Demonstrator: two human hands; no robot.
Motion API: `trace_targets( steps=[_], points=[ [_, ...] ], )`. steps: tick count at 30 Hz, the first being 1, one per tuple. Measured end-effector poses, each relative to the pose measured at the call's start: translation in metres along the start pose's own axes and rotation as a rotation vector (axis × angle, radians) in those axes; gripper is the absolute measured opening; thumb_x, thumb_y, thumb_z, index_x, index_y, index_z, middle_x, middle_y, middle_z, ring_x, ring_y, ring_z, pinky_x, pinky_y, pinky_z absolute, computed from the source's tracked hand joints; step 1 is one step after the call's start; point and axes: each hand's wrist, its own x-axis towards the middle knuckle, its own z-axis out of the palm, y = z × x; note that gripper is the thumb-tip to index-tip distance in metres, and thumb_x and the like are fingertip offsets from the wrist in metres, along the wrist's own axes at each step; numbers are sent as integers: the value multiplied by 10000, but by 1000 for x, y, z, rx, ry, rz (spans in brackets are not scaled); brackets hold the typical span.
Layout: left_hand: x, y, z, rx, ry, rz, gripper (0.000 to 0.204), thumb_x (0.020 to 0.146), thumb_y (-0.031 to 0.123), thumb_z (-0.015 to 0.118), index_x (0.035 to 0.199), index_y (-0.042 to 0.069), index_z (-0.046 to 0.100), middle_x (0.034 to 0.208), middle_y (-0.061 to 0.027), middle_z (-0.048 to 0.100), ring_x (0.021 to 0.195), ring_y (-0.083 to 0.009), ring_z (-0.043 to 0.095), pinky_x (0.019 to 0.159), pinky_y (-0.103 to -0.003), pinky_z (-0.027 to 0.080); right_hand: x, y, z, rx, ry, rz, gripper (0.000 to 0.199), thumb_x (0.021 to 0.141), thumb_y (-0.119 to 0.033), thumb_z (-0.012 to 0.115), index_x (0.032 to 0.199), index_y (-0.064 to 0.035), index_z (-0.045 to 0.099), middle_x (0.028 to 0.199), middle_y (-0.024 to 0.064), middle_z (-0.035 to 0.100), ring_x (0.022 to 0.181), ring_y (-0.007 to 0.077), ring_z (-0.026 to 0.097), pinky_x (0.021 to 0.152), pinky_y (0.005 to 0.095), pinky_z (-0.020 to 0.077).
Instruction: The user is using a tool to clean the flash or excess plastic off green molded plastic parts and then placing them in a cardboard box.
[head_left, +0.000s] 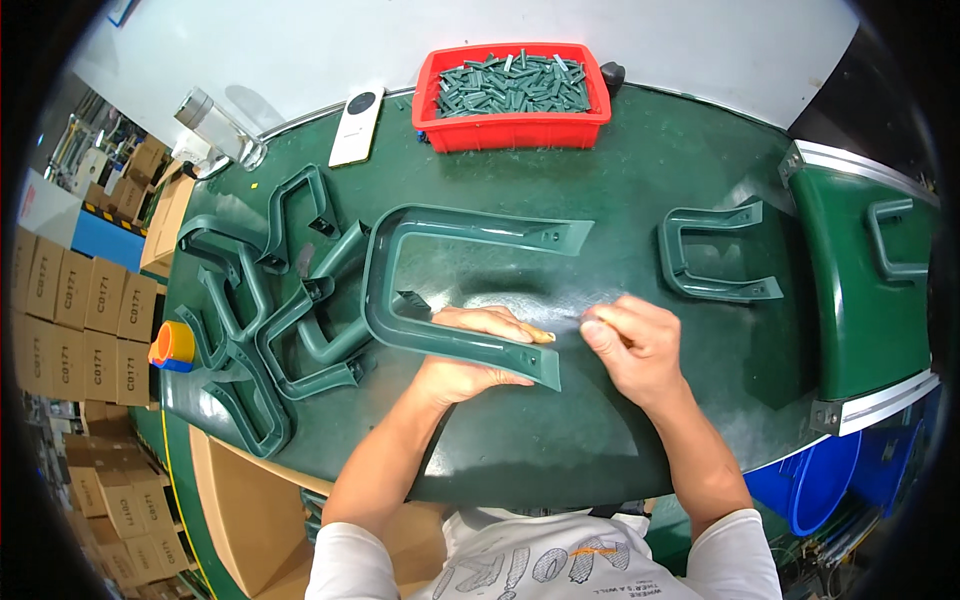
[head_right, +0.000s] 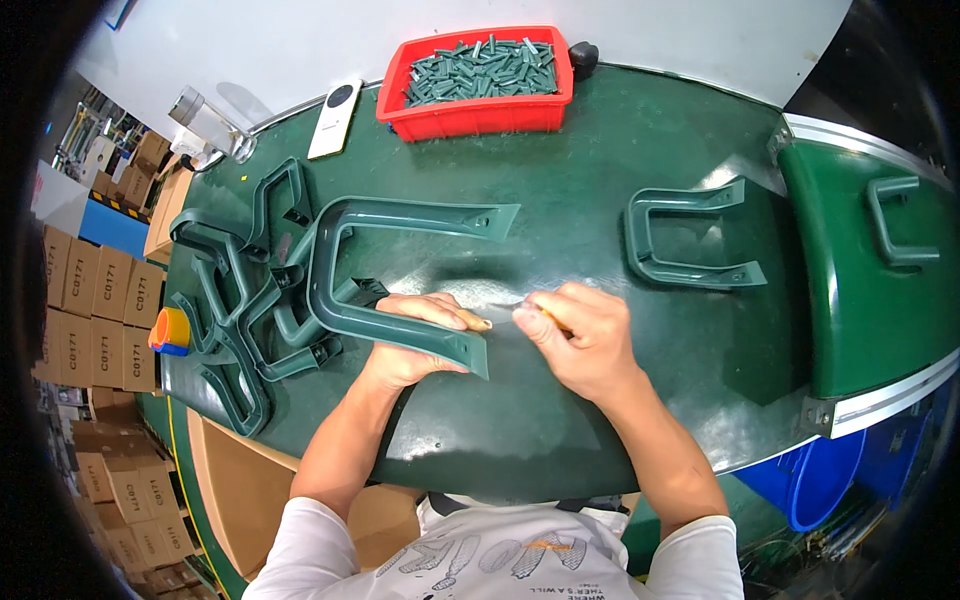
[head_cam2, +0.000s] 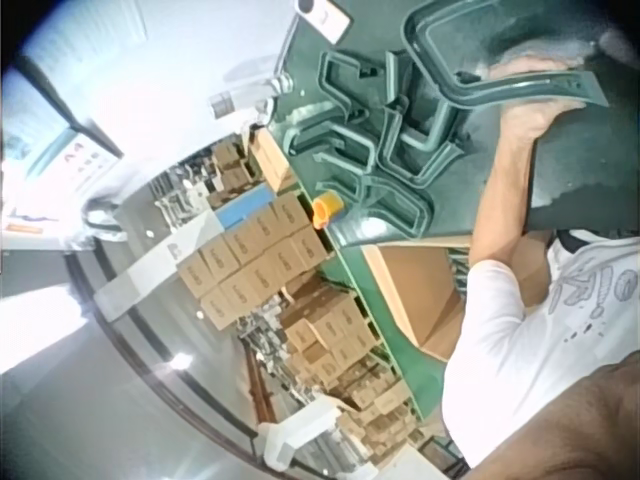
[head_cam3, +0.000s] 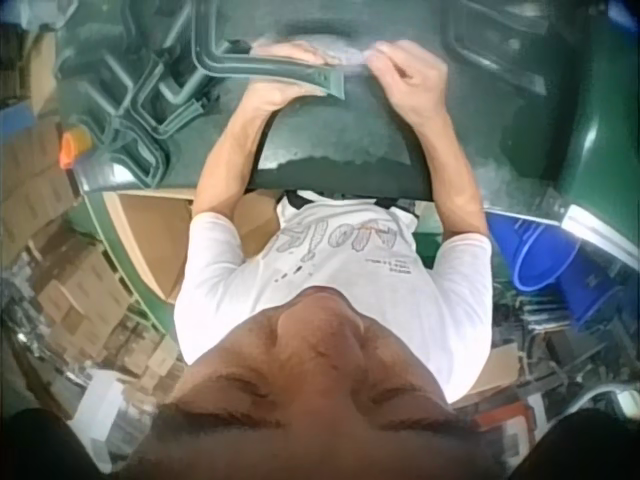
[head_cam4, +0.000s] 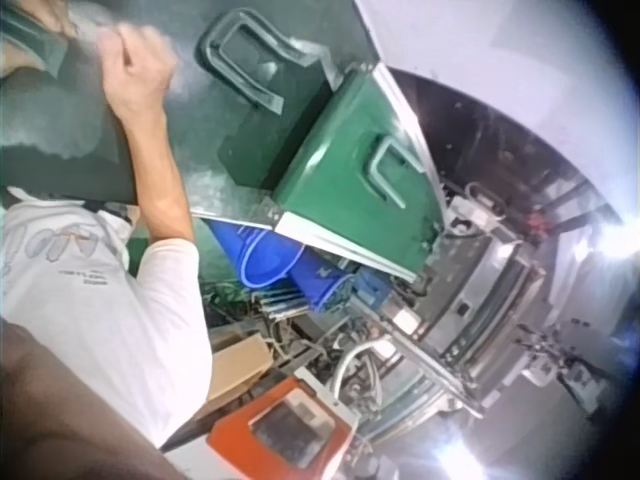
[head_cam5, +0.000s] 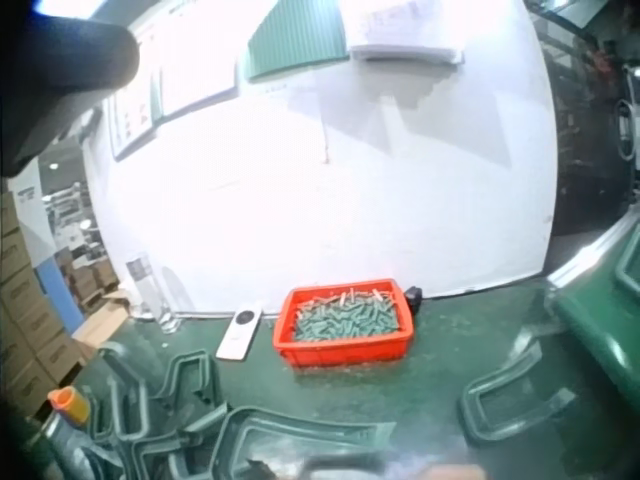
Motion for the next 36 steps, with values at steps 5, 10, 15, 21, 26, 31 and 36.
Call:
trace_targets(
  steps=[5,10,15,21,26,31,36],
  points=[
    [2,-2,-2,-19,14,41,434,528,108,867,898,24,656,845,-154,679,815,-276,663,714,-361,526,-1,-10,-12,278,-201,371,263,847,-236,661,734,1,678,553,53,564,506,105,539,458,241,400],
    [3,-2,-3,-43,-24,89,385,567,37,832,908,8,655,869,-177,681,824,-262,665,695,-338,536,-1,-14,-12,295,-395,436,317,858,-259,649,657,-14,653,487,31,543,450,87,514,422,253,384],
    [1,-4,-3,-63,27,51,410,557,103,850,909,22,655,857,-172,680,815,-266,662,707,-351,521,0,-14,-12,285,-450,391,318,854,-253,653,652,-8,649,491,43,541,448,110,514,430,258,388],
    [-1,-4,-4,-54,81,20,433,546,145,868,902,17,656,862,-176,680,813,-265,656,700,-356,511,-3,-11,-11,274,-477,290,318,856,-244,650,650,-2,643,502,66,546,452,123,513,443,265,396],
    [-4,-4,-1,-94,158,-43,411,554,106,867,889,8,650,866,-166,676,839,-250,649,717,-356,515,-6,-9,-9,223,-591,136,274,839,-230,650,657,-25,646,547,82,579,472,187,553,460,312,423],
    [-7,-5,-4,-192,338,-134,389,615,0,821,948,-12,621,886,-102,654,807,-162,622,720,-292,512,-5,-18,-1,149,-583,-11,153,802,-189,674,737,-50,672,586,93,556,502,228,548,482,336,431],
    [-7,-2,3,-122,304,-150,409,617,42,832,960,-21,618,897,-97,652,807,-160,612,711,-294,494,-2,-6,-8,188,-160,4,134,740,-101,731,839,-28,679,684,76,605,609,178,575,523,281,438]
  ],
)
